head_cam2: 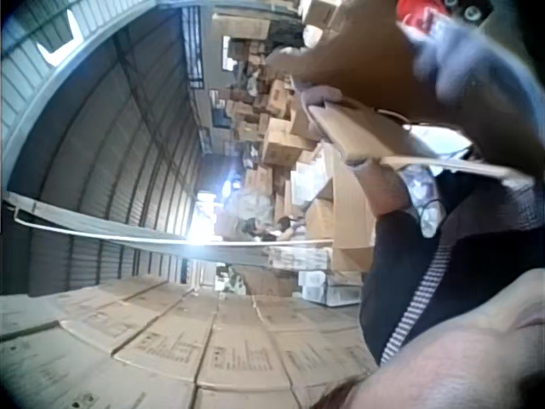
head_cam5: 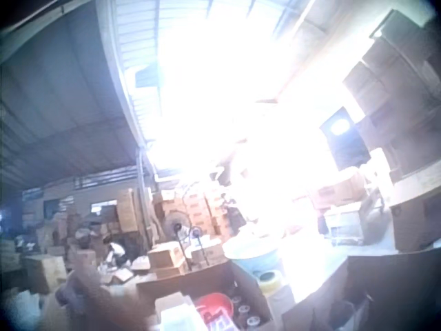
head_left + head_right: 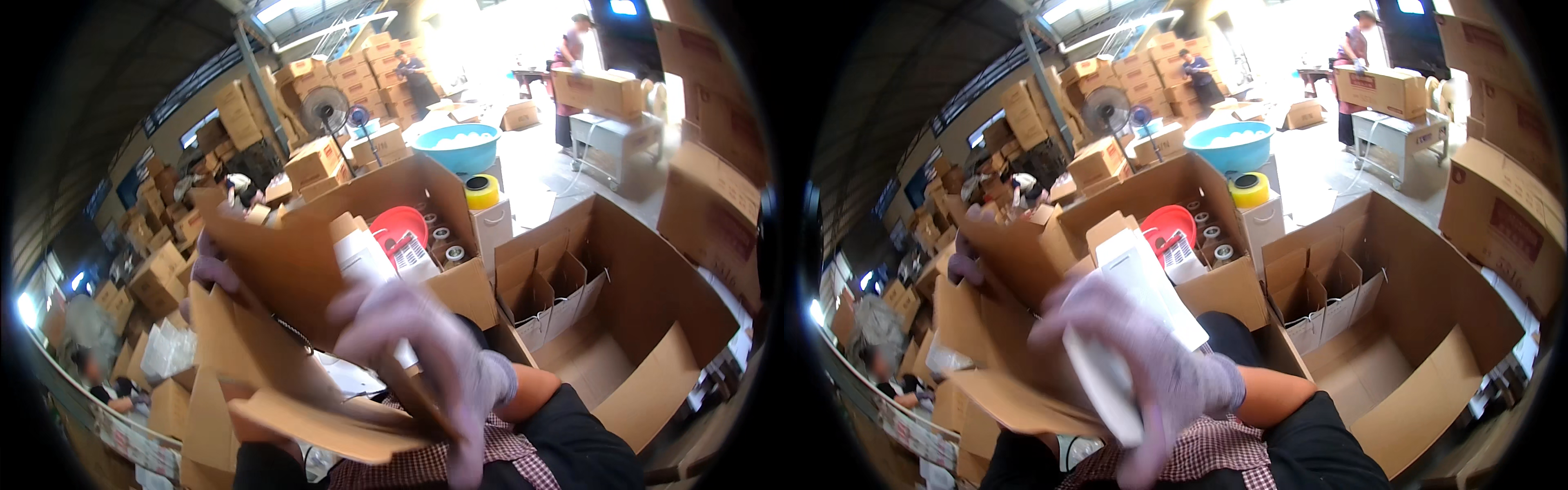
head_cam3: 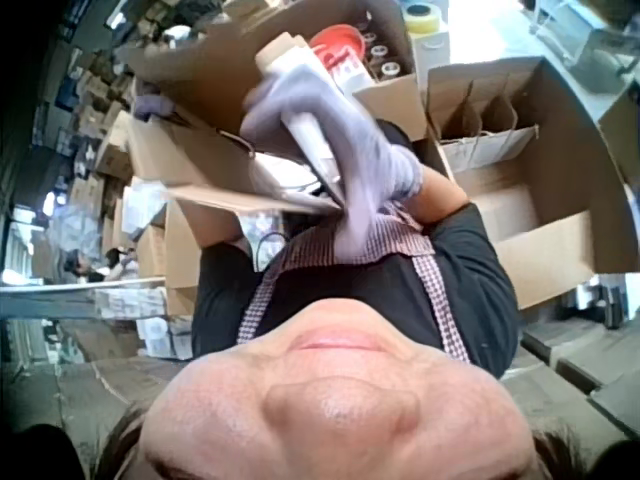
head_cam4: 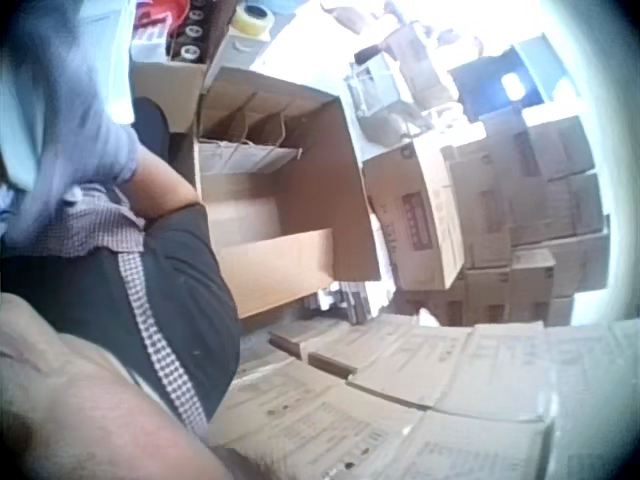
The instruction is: The person assembles flat cardboard boxes by folding and interlocking the flaps. They then place the assembled boxes into a larger cardboard container.
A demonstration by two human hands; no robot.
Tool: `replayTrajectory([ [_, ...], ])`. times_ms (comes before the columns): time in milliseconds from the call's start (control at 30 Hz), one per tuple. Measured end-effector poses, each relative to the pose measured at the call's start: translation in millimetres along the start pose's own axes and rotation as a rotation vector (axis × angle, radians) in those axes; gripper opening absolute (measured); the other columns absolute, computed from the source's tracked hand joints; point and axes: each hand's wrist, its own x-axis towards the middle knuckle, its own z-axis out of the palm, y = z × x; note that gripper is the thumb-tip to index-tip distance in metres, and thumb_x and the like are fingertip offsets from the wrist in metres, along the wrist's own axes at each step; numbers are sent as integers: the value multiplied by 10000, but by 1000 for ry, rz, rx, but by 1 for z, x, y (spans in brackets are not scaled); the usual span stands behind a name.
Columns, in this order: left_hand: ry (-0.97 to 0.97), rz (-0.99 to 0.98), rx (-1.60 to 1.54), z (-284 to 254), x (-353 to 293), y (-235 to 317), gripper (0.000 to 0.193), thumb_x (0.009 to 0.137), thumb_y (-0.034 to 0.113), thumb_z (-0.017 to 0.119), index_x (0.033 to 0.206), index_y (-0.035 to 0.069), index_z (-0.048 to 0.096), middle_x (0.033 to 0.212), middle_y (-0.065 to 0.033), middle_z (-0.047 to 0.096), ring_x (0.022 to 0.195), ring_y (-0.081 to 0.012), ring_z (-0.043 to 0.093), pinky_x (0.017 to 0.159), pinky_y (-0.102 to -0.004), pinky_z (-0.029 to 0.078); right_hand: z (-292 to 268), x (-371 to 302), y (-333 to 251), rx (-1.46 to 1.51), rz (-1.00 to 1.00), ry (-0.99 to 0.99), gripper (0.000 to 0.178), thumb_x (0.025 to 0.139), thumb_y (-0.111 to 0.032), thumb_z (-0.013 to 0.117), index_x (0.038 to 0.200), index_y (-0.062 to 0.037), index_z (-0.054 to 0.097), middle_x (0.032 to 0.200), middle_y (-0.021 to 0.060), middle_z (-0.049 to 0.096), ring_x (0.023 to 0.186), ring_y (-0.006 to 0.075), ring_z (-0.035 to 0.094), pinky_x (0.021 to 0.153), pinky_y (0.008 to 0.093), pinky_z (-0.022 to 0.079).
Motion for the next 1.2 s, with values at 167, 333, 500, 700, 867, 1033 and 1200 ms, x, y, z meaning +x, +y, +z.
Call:
replayTrajectory([
  [167, -237, 13, -499, 59, -12, -32, 501, 927, 522, 613, 677, 89, 573, 1189, -254, 645, 1172, -429, 596, 987, -567, 491, -32, -16, 48, 96, 263, 693, 1082, 639, -846, 654, 1329, -33, 472, 1286, 138, 500, 1208, 248, 502, 1054, 399, 401],
  [333, -900, -285, -137, -23, 20, -45, 808, 835, 854, 469, 659, 79, 616, 911, -135, 755, 1012, -358, 694, 1050, -532, 439, -35, -45, 67, 189, 354, 685, 929, 869, -779, 463, 1397, -14, 456, 1309, 212, 523, 1303, 357, 481, 1172, 514, 312],
  [500, -653, -602, 104, -12, -1, -71, 449, 931, 458, 672, 831, 21, 646, 766, -64, 672, 785, -127, 627, 736, -294, 504, -33, -36, 48, -185, 311, 329, 927, 857, -647, 572, 1525, -45, 347, 1299, 260, 595, 1292, 423, 532, 1114, 569, 387],
  [700, -718, -242, 521, 34, 0, -66, 467, 855, 234, 743, 1263, 107, 556, 821, -119, 652, 756, -280, 690, 727, -384, 527, -18, -7, 44, -816, 491, -158, 931, 603, -653, 850, 1337, -118, 642, 1436, 287, 461, 1191, 451, 596, 971, 555, 511],
  [867, -237, -398, 233, 31, -30, -95, 446, 839, 18, 526, 1282, 24, 586, 1074, -99, 670, 1017, -189, 655, 912, -334, 529, -29, -7, 55, -1149, 524, -567, 887, 696, -781, 677, 1259, -97, 684, 1310, 219, 598, 1146, 390, 634, 964, 483, 516],
  [1033, -28, -292, 20, 22, -64, -91, 259, 979, 123, 521, 1148, -28, 646, 1116, -109, 664, 1078, -198, 621, 959, -322, 479, -34, -8, 42, -936, 664, -779, 856, 722, -804, 633, 1217, -110, 714, 1132, 117, 713, 1033, 295, 672, 866, 425, 538],
  [1200, -84, -144, 86, 24, -80, -85, 333, 1030, 241, 505, 956, -11, 709, 1062, -152, 669, 1055, -260, 623, 922, -355, 478, -25, 5, 29, -869, 818, -874, 891, 738, -822, 625, 1289, -124, 675, 1182, 120, 679, 1127, 332, 629, 944, 451, 514],
])
